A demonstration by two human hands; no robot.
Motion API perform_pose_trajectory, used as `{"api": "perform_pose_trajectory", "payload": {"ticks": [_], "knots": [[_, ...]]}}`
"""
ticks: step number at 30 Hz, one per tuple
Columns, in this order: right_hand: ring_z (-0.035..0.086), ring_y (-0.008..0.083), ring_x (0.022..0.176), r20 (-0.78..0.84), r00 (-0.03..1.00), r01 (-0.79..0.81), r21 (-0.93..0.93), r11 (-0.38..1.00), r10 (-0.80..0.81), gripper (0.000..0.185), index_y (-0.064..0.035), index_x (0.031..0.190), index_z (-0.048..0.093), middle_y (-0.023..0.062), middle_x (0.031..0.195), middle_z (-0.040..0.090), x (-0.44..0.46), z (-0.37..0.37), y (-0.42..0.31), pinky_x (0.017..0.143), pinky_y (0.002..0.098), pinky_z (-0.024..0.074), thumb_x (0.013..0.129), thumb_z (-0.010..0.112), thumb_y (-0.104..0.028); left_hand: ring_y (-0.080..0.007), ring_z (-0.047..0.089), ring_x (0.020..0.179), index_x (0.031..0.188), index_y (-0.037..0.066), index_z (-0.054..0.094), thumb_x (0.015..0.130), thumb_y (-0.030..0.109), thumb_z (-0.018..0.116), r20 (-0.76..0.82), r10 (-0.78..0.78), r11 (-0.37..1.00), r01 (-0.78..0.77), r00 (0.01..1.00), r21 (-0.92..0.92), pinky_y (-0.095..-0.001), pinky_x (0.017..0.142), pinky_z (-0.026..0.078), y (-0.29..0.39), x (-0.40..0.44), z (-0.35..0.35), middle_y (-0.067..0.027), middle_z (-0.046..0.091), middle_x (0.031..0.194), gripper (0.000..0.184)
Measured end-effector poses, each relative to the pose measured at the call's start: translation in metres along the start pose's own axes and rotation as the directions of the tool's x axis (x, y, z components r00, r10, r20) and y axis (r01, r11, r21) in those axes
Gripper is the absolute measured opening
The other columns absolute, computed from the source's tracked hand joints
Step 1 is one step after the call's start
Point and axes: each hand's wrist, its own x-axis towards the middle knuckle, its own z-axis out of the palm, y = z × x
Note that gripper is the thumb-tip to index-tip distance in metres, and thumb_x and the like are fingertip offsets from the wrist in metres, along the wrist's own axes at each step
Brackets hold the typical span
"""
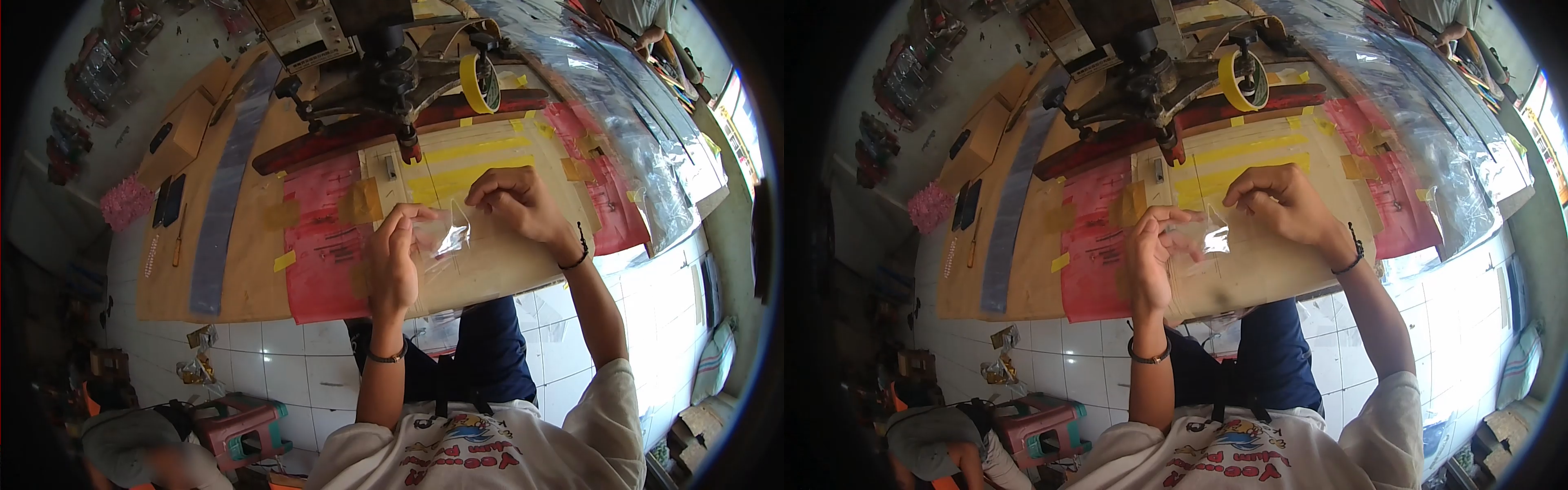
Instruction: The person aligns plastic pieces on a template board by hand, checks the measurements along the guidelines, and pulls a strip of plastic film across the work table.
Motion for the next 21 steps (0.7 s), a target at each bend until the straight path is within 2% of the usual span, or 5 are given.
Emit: {"api": "perform_pose_trajectory", "payload": {"ticks": [3,6,9,15,21], "knots": [[0.069,0.0115,0.083,0.037,0.996,0.083,0.050,0.995,-0.085,0.019,0.0029,0.110,0.074,0.0073,0.091,0.075,0.000,-0.003,-0.004,0.076,0.0277,0.0546,0.096,0.064,-0.002,-0.0117,0.072,0.076,0.115,-0.005,0.061,0.108,0.009,0.062,-0.026,0.031,0.991,-0.028,0.999,0.129,-0.0237,0.069,0.057,0.008,-0.001,0.012,-0.0118,0.074,0.100,0.016],[0.069,0.0101,0.080,0.033,0.988,-0.155,0.129,0.979,0.152,0.026,0.0012,0.121,0.071,0.0073,0.091,0.076,-0.001,0.009,-0.018,0.074,0.0271,0.0543,0.101,0.072,-0.015,-0.0126,0.073,0.075,0.118,-0.005,0.061,0.109,0.011,0.062,-0.027,0.031,0.996,-0.028,0.999,0.088,-0.0239,0.070,0.057,0.020,-0.001,0.021,-0.0119,0.074,0.101,0.018],[0.069,0.0102,0.078,0.049,0.983,-0.175,-0.019,0.984,0.175,0.037,-0.0017,0.131,0.067,0.0081,0.092,0.077,0.004,0.009,-0.005,0.073,0.0266,0.0544,0.102,0.075,-0.024,-0.0129,0.073,0.075,0.119,-0.004,0.061,0.110,0.012,0.059,-0.034,0.024,0.990,-0.019,0.999,0.140,-0.0242,0.068,0.058,0.018,-0.001,0.021,-0.0135,0.076,0.103,0.018],[0.071,0.0115,0.081,0.068,0.998,0.011,-0.185,0.983,0.002,0.025,-0.0011,0.119,0.075,0.0090,0.089,0.078,0.006,0.011,-0.003,0.075,0.0280,0.0550,0.103,0.072,-0.021,-0.0139,0.073,0.073,0.117,-0.005,0.062,0.113,0.018,0.055,0.030,0.001,0.995,-0.004,1.000,0.098,-0.0250,0.067,0.058,0.010,0.002,0.016,-0.0138,0.076,0.101,0.023],[0.063,0.0075,0.072,0.034,0.976,-0.207,-0.177,0.962,0.216,0.023,0.0031,0.103,0.076,0.0034,0.081,0.073,-0.004,0.009,-0.035,0.066,0.0275,0.0507,0.103,0.071,-0.020,-0.0170,0.072,0.068,0.115,-0.004,0.064,0.112,0.021,0.057,-0.079,0.063,0.995,-0.056,0.995,0.087,-0.0284,0.063,0.059,0.007,0.002,0.011,-0.0137,0.073,0.096,0.026]]}}
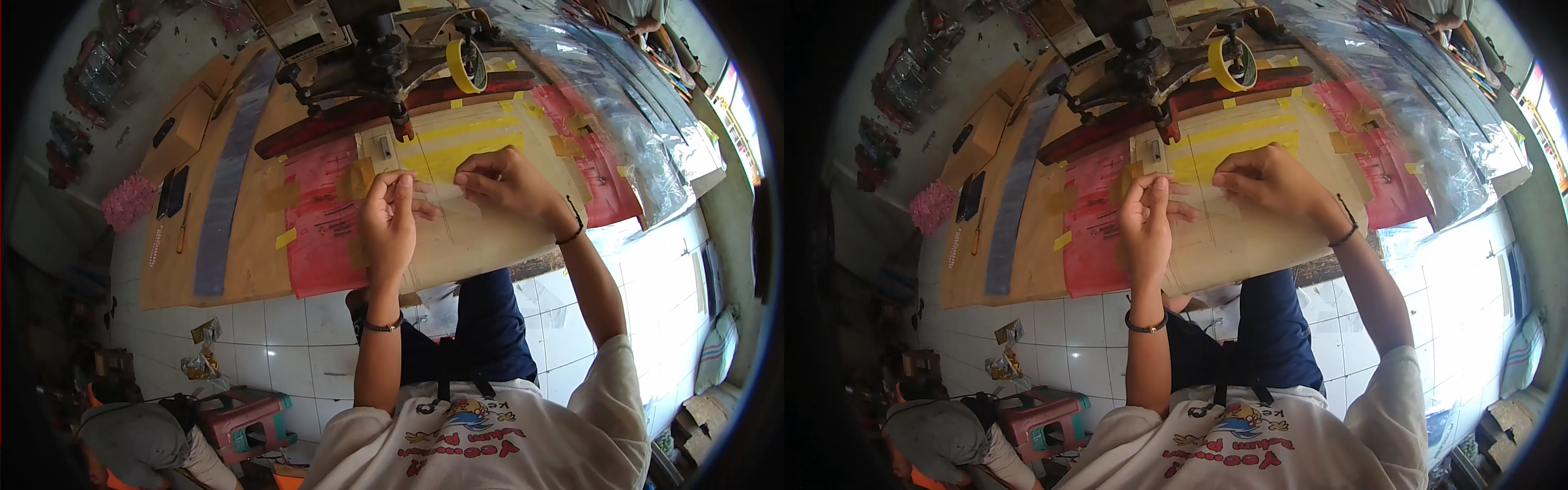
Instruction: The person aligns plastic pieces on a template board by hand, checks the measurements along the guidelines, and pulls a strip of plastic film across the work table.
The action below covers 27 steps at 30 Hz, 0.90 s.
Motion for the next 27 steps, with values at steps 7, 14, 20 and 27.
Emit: {"api": "perform_pose_trajectory", "payload": {"ticks": [7,14,20,27], "knots": [[0.069,0.0138,0.071,-0.151,0.985,0.076,-0.069,0.995,-0.086,0.026,0.0011,0.105,0.078,0.0069,0.082,0.076,-0.006,0.003,0.031,0.070,0.0309,0.0547,0.101,0.067,-0.022,-0.0184,0.071,0.064,0.108,-0.003,0.061,0.112,0.022,0.059,-0.180,0.140,0.988,-0.149,0.974,-0.032,-0.0298,0.061,0.059,-0.001,0.007,-0.008,-0.0117,0.073,0.084,0.026],[0.075,0.0251,0.086,-0.201,0.979,-0.040,-0.343,0.939,-0.032,0.025,-0.0002,0.108,0.077,0.0110,0.093,0.078,0.006,0.011,0.013,0.081,0.0373,0.0588,0.100,0.067,-0.021,-0.0385,0.067,0.118,0.128,-0.005,0.062,0.105,0.029,0.069,0.515,0.191,0.723,-0.474,0.836,0.503,-0.0497,0.104,0.053,0.046,-0.044,-0.005,-0.0229,0.067,0.126,0.041],[0.061,0.0311,0.132,-0.061,0.905,0.265,-0.695,0.669,-0.422,0.038,-0.0043,0.133,0.069,0.0128,0.144,0.065,0.022,0.024,0.033,0.109,0.0448,0.0500,0.103,0.064,-0.027,-0.0474,0.029,0.156,0.157,-0.003,0.041,0.103,0.059,0.057,0.615,-0.057,0.430,-0.537,0.786,0.726,-0.0601,0.128,0.023,0.014,-0.060,0.012,-0.0320,0.036,0.164,0.084],[0.051,0.0360,0.145,-0.129,0.944,0.099,-0.766,0.635,-0.303,0.046,-0.0031,0.144,0.062,0.0174,0.153,0.059,-0.011,0.007,0.048,0.123,0.0492,0.0383,0.106,0.061,-0.029,-0.0446,0.029,0.157,0.158,-0.002,0.041,0.104,0.062,0.053,0.604,-0.069,0.430,-0.522,0.794,0.737,-0.0555,0.129,0.023,0.006,-0.043,0.008,-0.0300,0.033,0.167,0.085]]}}
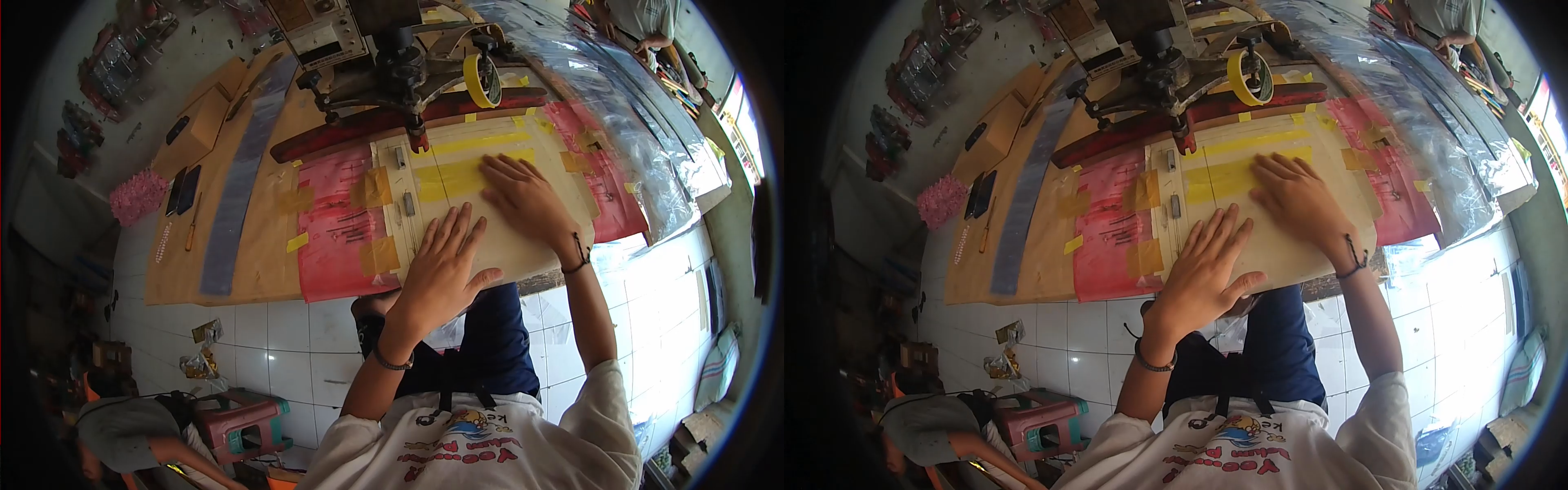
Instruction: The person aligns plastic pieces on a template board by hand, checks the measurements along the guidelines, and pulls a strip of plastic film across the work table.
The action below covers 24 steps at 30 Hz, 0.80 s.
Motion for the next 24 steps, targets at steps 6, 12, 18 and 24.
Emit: {"api": "perform_pose_trajectory", "payload": {"ticks": [6,12,18,24], "knots": [[0.048,0.0366,0.149,0.087,0.993,-0.096,0.296,0.950,0.073,0.047,-0.0038,0.147,0.059,0.0190,0.155,0.056,-0.035,-0.033,-0.020,0.126,0.0531,0.0325,0.107,0.059,-0.029,-0.0451,0.035,0.154,0.156,-0.003,0.045,0.097,0.059,0.066,-0.066,0.014,1.000,-0.013,0.998,0.018,-0.0539,0.129,0.024,-0.011,0.010,0.002,-0.0316,0.038,0.164,0.088],[0.037,0.0346,0.156,0.194,0.978,-0.094,0.047,0.994,0.083,0.047,-0.0175,0.151,0.059,0.0175,0.163,0.047,-0.035,-0.028,-0.038,0.130,0.0540,0.0227,0.109,0.055,-0.038,-0.0440,0.037,0.153,0.150,-0.004,0.052,0.093,0.056,0.072,-0.105,-0.013,1.000,0.013,0.994,-0.002,-0.0544,0.128,0.026,-0.013,0.008,-0.011,-0.0297,0.043,0.161,0.085],[0.035,0.0375,0.156,0.183,0.972,-0.147,-0.010,0.989,0.147,0.043,-0.0246,0.149,0.062,0.0160,0.165,0.046,-0.017,-0.017,-0.029,0.129,0.0622,0.0189,0.109,0.054,-0.037,-0.0385,0.045,0.147,0.142,-0.001,0.061,0.093,0.050,0.075,-0.155,-0.134,0.986,0.148,0.979,0.081,-0.0570,0.125,0.030,-0.010,-0.027,-0.026,-0.0228,0.050,0.157,0.072],[0.048,0.0370,0.148,0.006,0.991,-0.134,0.022,0.991,0.134,0.036,-0.0210,0.140,0.070,0.0160,0.155,0.057,-0.012,-0.002,-0.027,0.126,0.0612,0.0271,0.105,0.061,-0.024,-0.0358,0.053,0.134,0.135,0.004,0.068,0.091,0.049,0.077,-0.249,0.021,0.993,0.009,0.968,0.121,-0.0546,0.117,0.038,-0.030,-0.025,-0.020,-0.0114,0.060,0.147,0.063]]}}
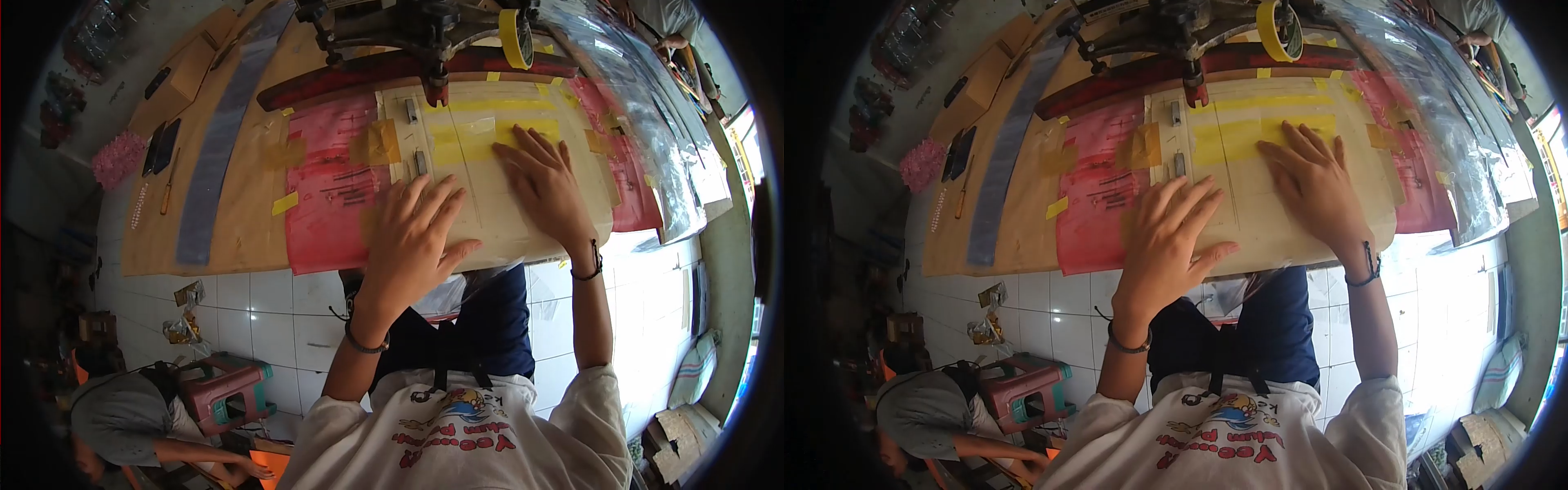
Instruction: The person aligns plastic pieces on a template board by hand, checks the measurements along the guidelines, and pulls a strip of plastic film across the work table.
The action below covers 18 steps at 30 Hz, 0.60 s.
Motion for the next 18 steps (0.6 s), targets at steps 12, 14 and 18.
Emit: {"api": "perform_pose_trajectory", "payload": {"ticks": [12,14,18], "knots": [[0.053,0.0328,0.146,0.083,0.989,0.120,-0.009,0.993,-0.119,0.034,-0.0178,0.135,0.074,0.0071,0.150,0.065,0.005,-0.006,-0.009,0.124,0.0521,0.0366,0.103,0.064,-0.022,-0.0348,0.053,0.132,0.137,0.006,0.067,0.089,0.068,0.069,-0.042,0.011,1.000,-0.011,0.999,0.003,-0.0521,0.113,0.041,-0.003,-0.005,0.007,-0.0123,0.059,0.146,0.079],[0.051,0.0336,0.147,0.079,0.988,0.136,-0.038,0.990,-0.133,0.034,-0.0182,0.136,0.073,0.0078,0.151,0.064,0.010,-0.003,-0.004,0.124,0.0523,0.0354,0.104,0.062,-0.023,-0.0348,0.053,0.133,0.137,0.005,0.066,0.088,0.071,0.068,-0.047,0.015,1.000,-0.015,0.999,0.002,-0.0524,0.114,0.040,-0.003,-0.006,0.008,-0.0129,0.058,0.147,0.082],[0.048,0.0347,0.150,0.073,0.984,0.163,0.020,0.986,-0.164,0.034,-0.0173,0.138,0.072,0.0085,0.151,0.063,0.024,0.007,0.006,0.126,0.0532,0.0319,0.107,0.059,-0.023,-0.0349,0.052,0.134,0.138,0.005,0.066,0.089,0.072,0.066,-0.061,0.000,1.000,0.000,0.998,0.005,-0.0528,0.115,0.040,-0.001,-0.010,0.012,-0.0131,0.058,0.146,0.083]]}}
